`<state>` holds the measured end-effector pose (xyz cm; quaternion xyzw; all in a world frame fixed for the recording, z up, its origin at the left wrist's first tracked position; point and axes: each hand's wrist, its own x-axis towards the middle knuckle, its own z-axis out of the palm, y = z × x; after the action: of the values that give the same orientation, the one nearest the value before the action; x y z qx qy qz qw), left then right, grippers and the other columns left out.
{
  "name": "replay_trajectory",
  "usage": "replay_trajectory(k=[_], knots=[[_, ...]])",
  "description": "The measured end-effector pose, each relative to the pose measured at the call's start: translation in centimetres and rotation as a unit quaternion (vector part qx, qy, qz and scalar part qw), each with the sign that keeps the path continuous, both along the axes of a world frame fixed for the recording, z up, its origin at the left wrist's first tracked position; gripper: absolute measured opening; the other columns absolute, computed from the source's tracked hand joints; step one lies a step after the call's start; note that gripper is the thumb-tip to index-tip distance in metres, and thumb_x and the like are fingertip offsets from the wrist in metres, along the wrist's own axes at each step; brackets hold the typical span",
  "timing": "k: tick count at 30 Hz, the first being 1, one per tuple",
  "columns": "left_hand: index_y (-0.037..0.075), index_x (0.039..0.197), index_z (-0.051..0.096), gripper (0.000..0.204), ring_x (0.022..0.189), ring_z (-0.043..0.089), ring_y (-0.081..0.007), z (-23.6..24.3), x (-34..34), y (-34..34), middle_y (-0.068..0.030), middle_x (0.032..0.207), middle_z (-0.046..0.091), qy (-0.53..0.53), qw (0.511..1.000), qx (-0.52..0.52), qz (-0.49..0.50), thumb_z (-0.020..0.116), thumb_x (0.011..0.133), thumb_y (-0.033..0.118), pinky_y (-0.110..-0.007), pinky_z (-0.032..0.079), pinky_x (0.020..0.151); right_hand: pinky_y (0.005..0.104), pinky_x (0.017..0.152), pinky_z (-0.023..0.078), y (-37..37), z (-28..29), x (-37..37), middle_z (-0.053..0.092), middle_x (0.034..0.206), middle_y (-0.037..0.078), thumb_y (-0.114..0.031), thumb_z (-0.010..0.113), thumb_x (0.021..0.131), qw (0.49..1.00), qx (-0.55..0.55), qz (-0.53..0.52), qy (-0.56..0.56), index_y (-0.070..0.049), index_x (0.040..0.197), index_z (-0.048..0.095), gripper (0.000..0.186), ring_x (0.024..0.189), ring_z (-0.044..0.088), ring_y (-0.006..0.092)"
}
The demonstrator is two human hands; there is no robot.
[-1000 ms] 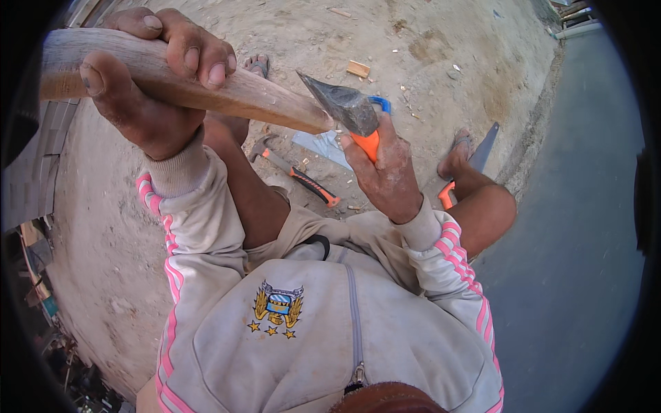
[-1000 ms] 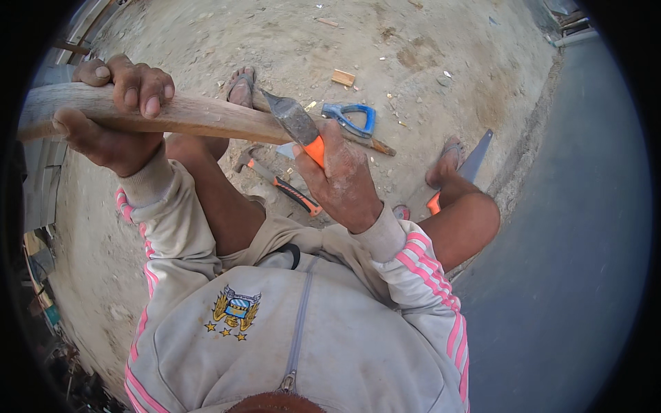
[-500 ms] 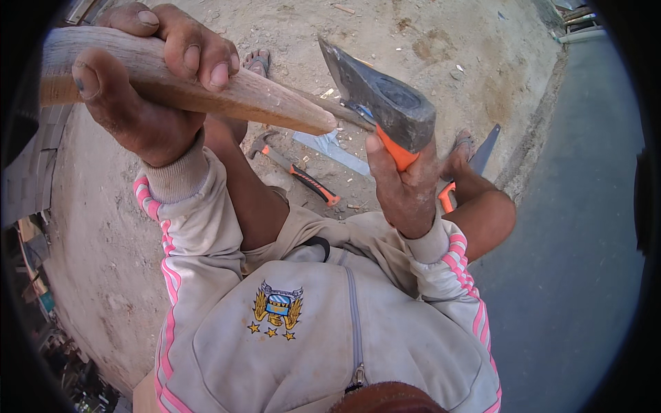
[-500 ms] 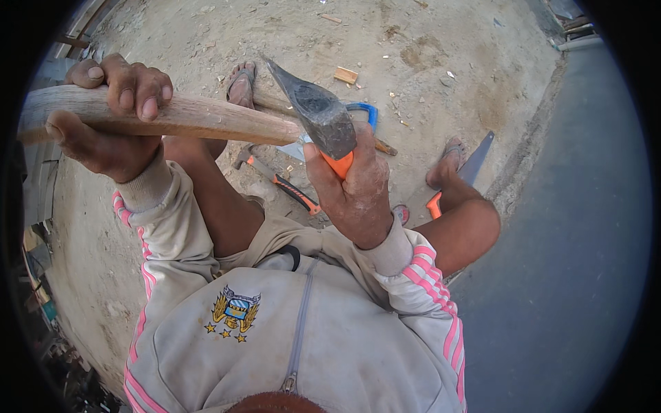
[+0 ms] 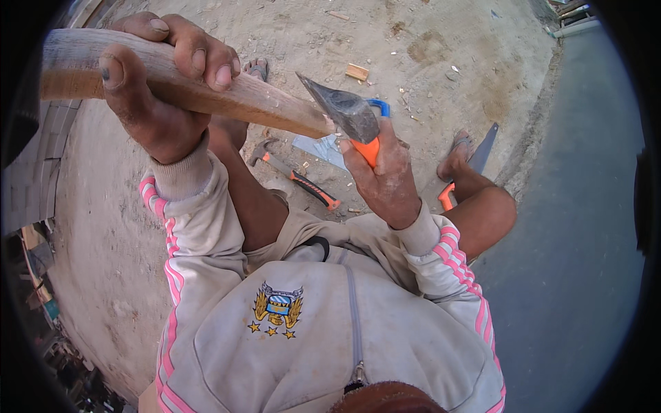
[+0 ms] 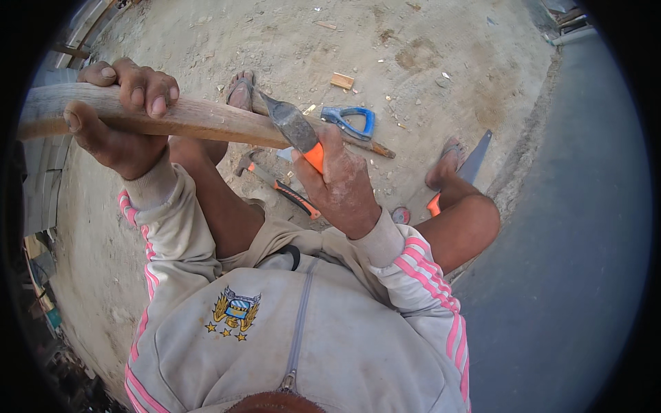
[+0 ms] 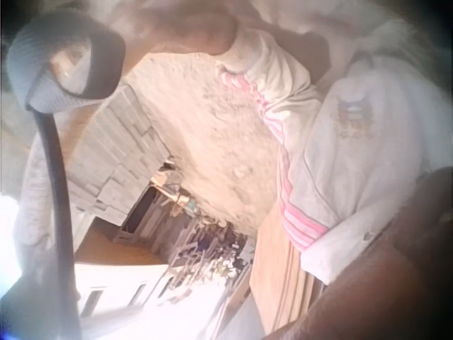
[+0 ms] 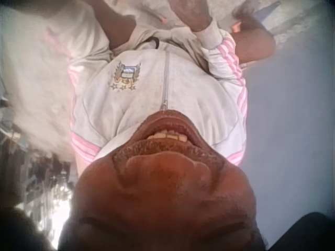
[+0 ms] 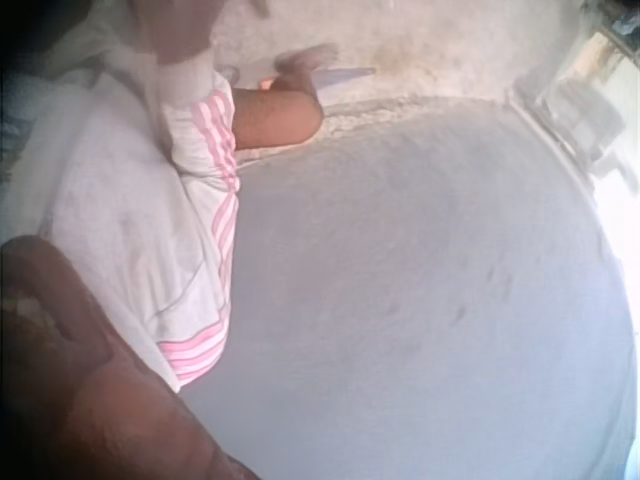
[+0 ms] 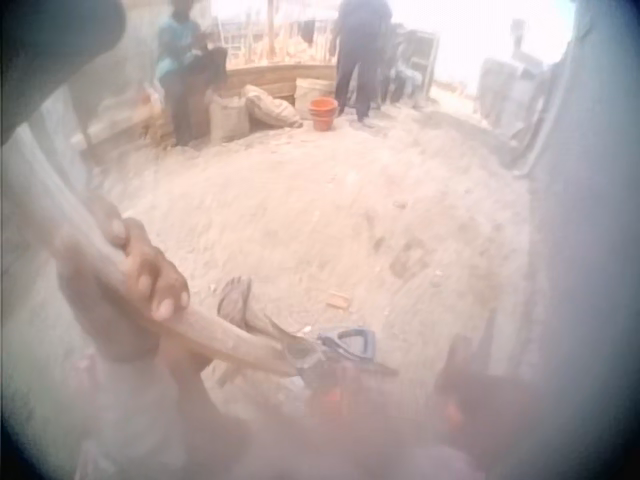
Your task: The person sits on the ground and uses a hand saw to cut a small piece of wood. They then use a small axe to shape and carve the cut piece of wood, holding it in their left hand and striking it with the axe in their right hand.
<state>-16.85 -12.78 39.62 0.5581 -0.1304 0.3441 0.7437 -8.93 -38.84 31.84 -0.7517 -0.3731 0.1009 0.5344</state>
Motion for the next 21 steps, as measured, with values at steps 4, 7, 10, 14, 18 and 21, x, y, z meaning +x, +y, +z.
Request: replay_trajectory(k=[4, 7, 10, 14, 18, 21], knots=[[0.014, 0.116, 0.054, 0.067, 0.065, 0.058, -0.0178, -0.1, 0.0, 0.7, -0.002, 0.078, 0.052, -0.018, 0.999, 0.039, -0.02, 0.057, 0.088, 0.074, -0.039, 0.05, 0.073, 0.0404, 0.062, 0.052, -0.8, -3.1, 0.9, 0.065, 0.08, 0.02, -0.01, 0.068, 0.094, 0.999, -0.017, 0.002, -0.051, -0.001, 0.115, 0.051, 0.028, 0.071, 0.068, 0.0369], [0.011, 0.12, 0.052, 0.082, 0.067, 0.062, -0.0188, 0.1, -0.3, 2.1, -0.0039, 0.081, 0.056, -0.07, 0.984, 0.094, -0.138, 0.056, 0.081, 0.082, -0.037, 0.054, 0.071, 0.0391, 0.063, 0.053, -0.8, 2.3, -0.3, 0.067, 0.082, 0.016, -0.009, 0.069, 0.092, 0.991, 0.03, -0.031, 0.125, 0.0, 0.117, 0.051, 0.032, 0.074, 0.07, 0.0322], [0.011, 0.124, 0.052, 0.09, 0.071, 0.065, -0.0174, 0.6, 0.1, 3.1, -0.0021, 0.086, 0.059, -0.081, 0.959, 0.138, -0.233, 0.056, 0.075, 0.086, -0.037, 0.056, 0.076, 0.0377, 0.064, 0.054, -0.9, 2.5, -0.1, 0.069, 0.084, 0.013, -0.008, 0.07, 0.091, 0.994, 0.105, 0.005, -0.02, 0.0, 0.119, 0.051, 0.034, 0.074, 0.071, 0.0284], [0.012, 0.119, 0.056, 0.089, 0.069, 0.067, -0.0132, 0.6, -0.3, 2.6, 0.0022, 0.082, 0.06, -0.076, 0.967, 0.13, -0.204, 0.058, 0.072, 0.087, -0.035, 0.054, 0.074, 0.043, 0.059, 0.052, 0.3, -1.0, 0.3, 0.065, 0.078, 0.017, -0.009, 0.069, 0.092, 0.997, -0.057, 0.029, -0.03, -0.002, 0.112, 0.052, 0.028, 0.067, 0.068, 0.0371], [0.01, 0.127, 0.051, 0.093, 0.074, 0.066, -0.0185, 0.9, -0.6, 3.8, -0.0024, 0.088, 0.059, -0.088, 0.953, 0.147, -0.248, 0.057, 0.075, 0.086, -0.04, 0.055, 0.08, 0.0441, 0.058, 0.051, -0.1, 1.0, -0.1, 0.064, 0.078, 0.018, -0.01, 0.069, 0.092, 0.999, -0.016, 0.014, 0.043, -0.002, 0.11, 0.051, 0.026, 0.068, 0.068, 0.0387], [0.009, 0.129, 0.05, 0.094, 0.074, 0.065, -0.0196, 0.4, -0.7, 4.3, -0.0037, 0.088, 0.058, -0.088, 0.954, 0.152, -0.241, 0.056, 0.075, 0.086, -0.041, 0.055, 0.082, 0.0439, 0.058, 0.051, -0.2, 2.4, -0.4, 0.064, 0.081, 0.019, -0.011, 0.069, 0.093, 0.997, 0.079, 0.012, -0.003, -0.002, 0.11, 0.051, 0.026, 0.069, 0.068, 0.0381]])
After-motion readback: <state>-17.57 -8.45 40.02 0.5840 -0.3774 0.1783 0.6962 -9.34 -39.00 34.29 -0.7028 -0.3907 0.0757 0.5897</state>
